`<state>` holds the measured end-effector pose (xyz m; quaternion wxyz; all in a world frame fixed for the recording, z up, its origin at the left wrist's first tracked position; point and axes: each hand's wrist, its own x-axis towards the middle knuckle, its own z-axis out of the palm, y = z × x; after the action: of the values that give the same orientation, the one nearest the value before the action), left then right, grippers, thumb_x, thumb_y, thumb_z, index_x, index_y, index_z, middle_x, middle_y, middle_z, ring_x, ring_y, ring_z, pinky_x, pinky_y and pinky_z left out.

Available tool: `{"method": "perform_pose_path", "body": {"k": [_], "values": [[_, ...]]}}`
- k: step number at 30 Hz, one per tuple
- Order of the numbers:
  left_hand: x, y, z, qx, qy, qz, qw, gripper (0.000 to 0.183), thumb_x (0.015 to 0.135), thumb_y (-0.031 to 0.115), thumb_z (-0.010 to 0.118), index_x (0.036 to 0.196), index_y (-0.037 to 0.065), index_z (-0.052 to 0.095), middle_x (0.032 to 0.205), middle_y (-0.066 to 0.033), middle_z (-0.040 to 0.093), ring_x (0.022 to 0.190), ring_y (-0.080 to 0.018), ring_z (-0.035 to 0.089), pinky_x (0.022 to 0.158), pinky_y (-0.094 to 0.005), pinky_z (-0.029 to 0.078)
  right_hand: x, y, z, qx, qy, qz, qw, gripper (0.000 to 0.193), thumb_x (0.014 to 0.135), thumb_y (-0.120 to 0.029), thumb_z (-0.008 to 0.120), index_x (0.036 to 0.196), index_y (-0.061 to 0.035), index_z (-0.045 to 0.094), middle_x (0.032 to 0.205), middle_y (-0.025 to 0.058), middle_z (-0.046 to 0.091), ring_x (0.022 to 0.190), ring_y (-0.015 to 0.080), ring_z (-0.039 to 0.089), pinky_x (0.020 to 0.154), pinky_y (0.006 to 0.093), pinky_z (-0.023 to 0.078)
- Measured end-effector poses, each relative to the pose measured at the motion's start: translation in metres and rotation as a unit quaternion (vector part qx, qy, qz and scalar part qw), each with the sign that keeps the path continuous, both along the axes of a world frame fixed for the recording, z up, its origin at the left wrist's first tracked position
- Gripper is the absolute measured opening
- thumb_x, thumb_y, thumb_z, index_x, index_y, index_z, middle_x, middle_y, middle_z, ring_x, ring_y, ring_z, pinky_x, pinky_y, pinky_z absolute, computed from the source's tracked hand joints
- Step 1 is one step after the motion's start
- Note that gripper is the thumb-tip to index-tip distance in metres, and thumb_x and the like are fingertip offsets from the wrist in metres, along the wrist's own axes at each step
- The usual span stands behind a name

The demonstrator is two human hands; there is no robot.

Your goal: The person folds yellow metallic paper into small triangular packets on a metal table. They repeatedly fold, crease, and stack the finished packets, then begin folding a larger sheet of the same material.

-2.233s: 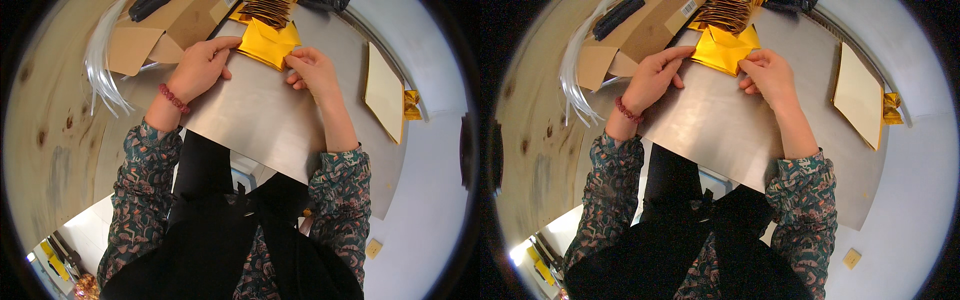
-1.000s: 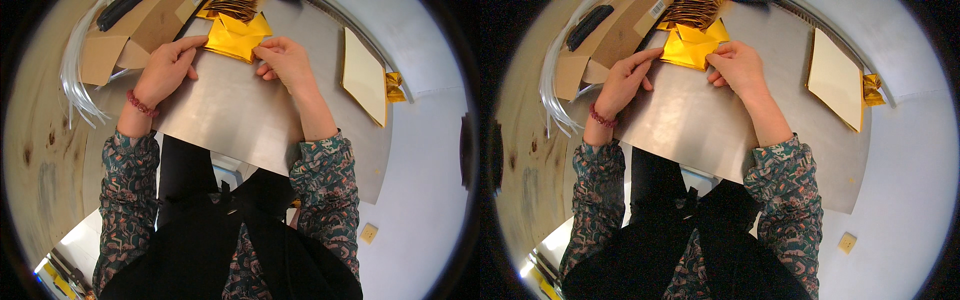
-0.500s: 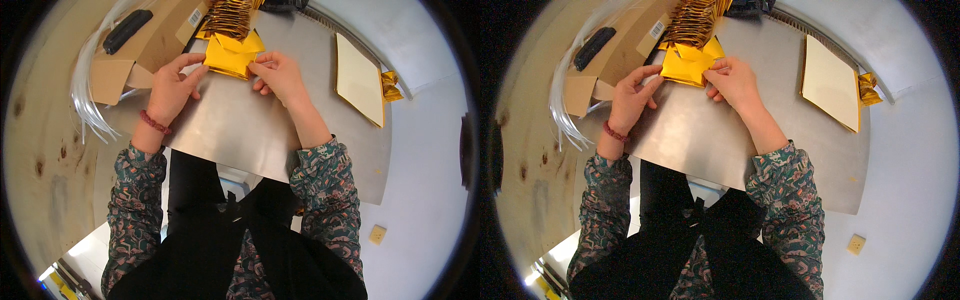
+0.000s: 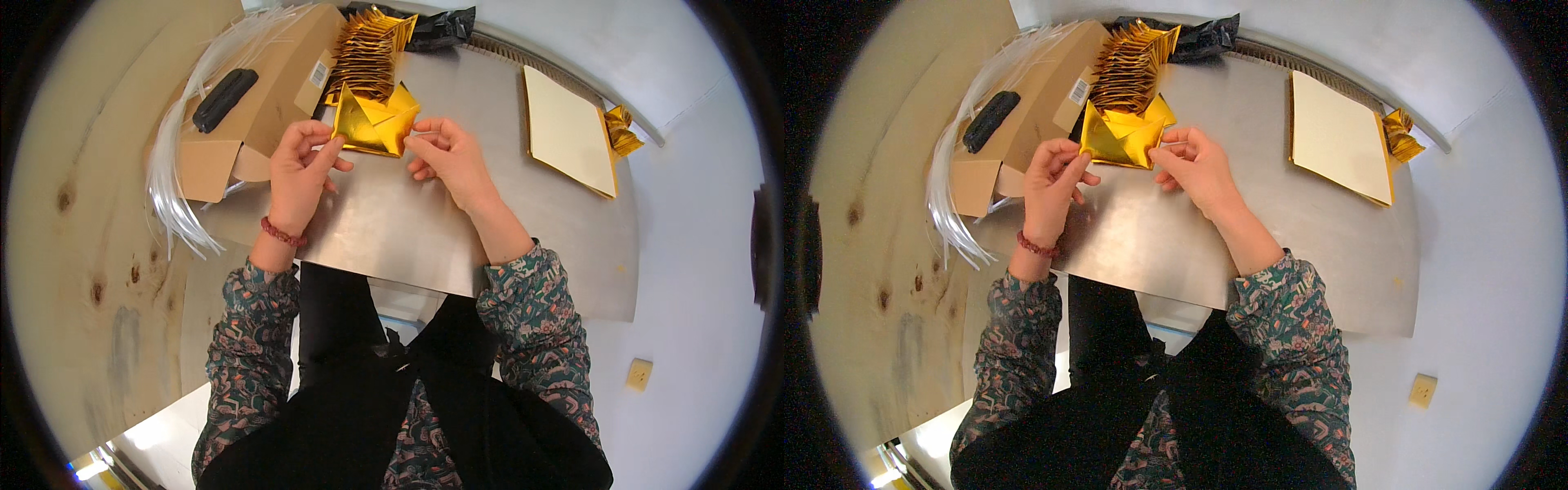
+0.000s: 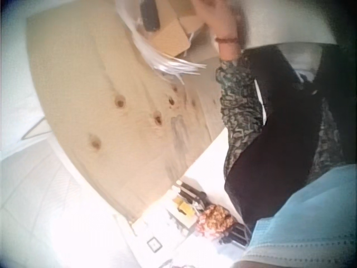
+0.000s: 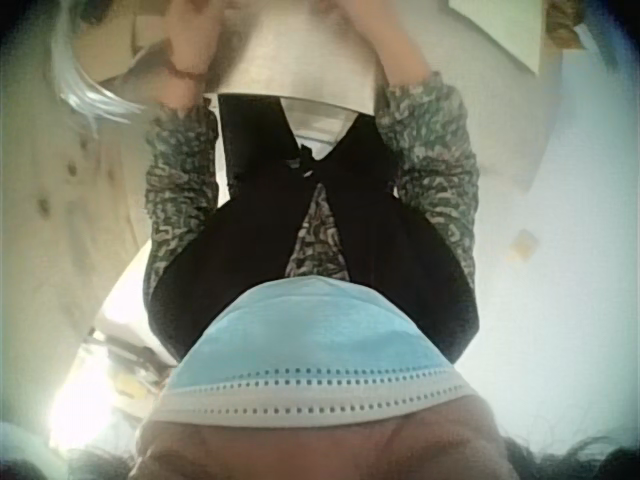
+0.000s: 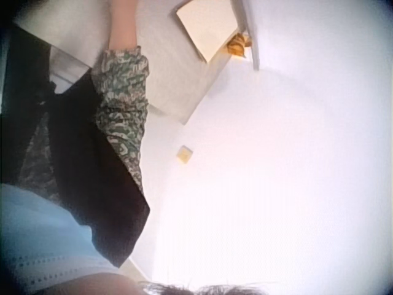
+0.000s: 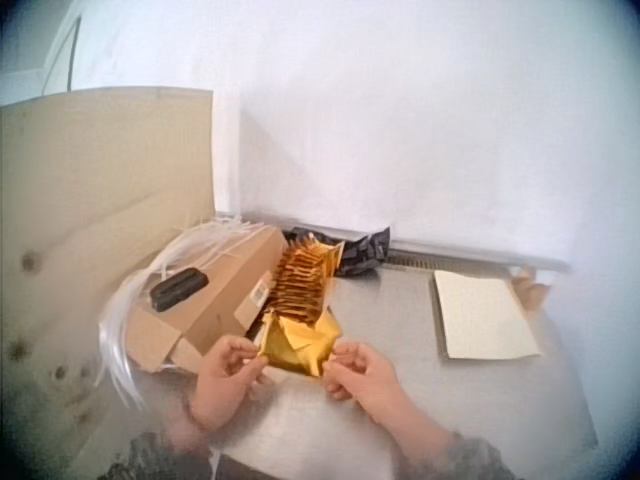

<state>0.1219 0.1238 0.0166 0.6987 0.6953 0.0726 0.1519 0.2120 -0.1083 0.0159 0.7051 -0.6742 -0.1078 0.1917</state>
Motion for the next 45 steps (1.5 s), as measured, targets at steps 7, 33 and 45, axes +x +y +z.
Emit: {"method": "perform_pose_path", "body": {"k": [7, 33, 45], "values": [[-0.026, -0.010, -0.002, 0.140, -0.168, -0.040, 0.975, 0.018, 0.102, -0.005, 0.069, 0.119, 0.000, 0.070, 0.121, -0.0132, 0.077, 0.114, -0.0219, 0.075, 0.095, -0.0308, 0.060, -0.021, -0.027, -0.006, 0.081, -0.099, 0.054, 0.990, 0.032, 0.100, 0.000, 0.068, 0.132, -0.0011, 0.064, 0.120, 0.0073, 0.072, 0.091, 0.0155, 0.074, 0.075, 0.0291, 0.061], [-0.049, -0.063, 0.009, 0.066, 0.074, -0.217, 0.971, 0.037, 0.102, 0.011, 0.073, 0.136, 0.002, 0.060, 0.121, -0.0113, 0.075, 0.099, -0.0118, 0.070, 0.082, -0.0257, 0.057, -0.057, -0.089, -0.010, 0.038, -0.084, 0.056, 0.994, 0.029, 0.105, -0.011, 0.069, 0.133, -0.0038, 0.071, 0.108, 0.0030, 0.075, 0.076, 0.0058, 0.067, 0.063, 0.0223, 0.055], [-0.035, -0.087, 0.021, 0.470, 0.072, -0.172, 0.863, 0.040, 0.095, 0.017, 0.080, 0.132, 0.006, 0.071, 0.117, -0.0159, 0.076, 0.101, -0.0279, 0.075, 0.085, -0.0382, 0.061, -0.084, -0.092, -0.007, -0.221, -0.436, -0.059, 0.870, 0.029, 0.090, -0.013, 0.076, 0.118, -0.0092, 0.076, 0.118, 0.0107, 0.075, 0.114, 0.0335, 0.064, 0.101, 0.0444, 0.054]]}}
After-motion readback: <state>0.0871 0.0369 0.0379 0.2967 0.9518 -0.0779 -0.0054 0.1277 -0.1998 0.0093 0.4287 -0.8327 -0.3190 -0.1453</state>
